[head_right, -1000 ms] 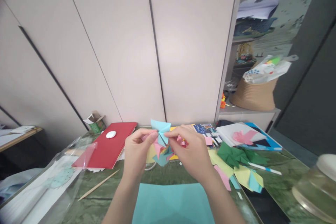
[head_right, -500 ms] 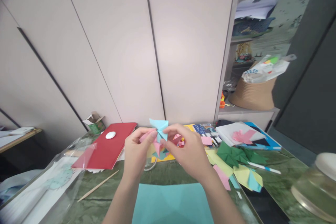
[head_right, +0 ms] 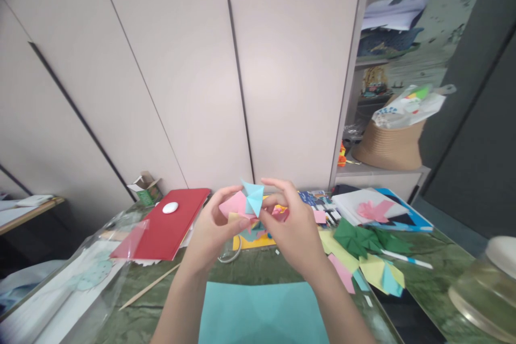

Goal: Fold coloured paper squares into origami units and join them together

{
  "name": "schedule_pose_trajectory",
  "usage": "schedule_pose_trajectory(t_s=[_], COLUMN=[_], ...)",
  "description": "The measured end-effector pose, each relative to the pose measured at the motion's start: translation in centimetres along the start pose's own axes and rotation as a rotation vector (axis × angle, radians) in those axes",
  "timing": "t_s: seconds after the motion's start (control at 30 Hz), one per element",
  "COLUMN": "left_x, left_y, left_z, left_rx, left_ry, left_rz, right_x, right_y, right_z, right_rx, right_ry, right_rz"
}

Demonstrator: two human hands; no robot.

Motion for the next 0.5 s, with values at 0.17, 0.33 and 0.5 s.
schedule_pose_trajectory(t_s=[0.17, 0.33, 0.5], left_x=[-0.6, -0.9, -0.7], left_y=[0.3, 0.7, 1.2], left_z=[0.3, 0.4, 0.3], left_rx=[0.017, 0.061, 0.070], left_ry=[-0.184, -0.216, -0.246], left_rz=[0.129, 0.049, 0.034], right_x=[0.1, 0.1, 0.3], right_y=[0.3, 0.1, 0.1], right_z=[-0.3, -0.3, -0.2], right_rx=[-0.069, -0.074, -0.005], right_ry=[0.058, 0.125, 0.126], right_rz=[-0.126, -0.075, -0.087])
Point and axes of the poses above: each hand's wrist, its own z-axis towards the middle knuckle, its own x-axis out of the palm, y = z × x, the point moved 3 cm from there along z, towards the middle knuckle, and after that the axes turned 7 degrees about x, right-handed, at the moved point
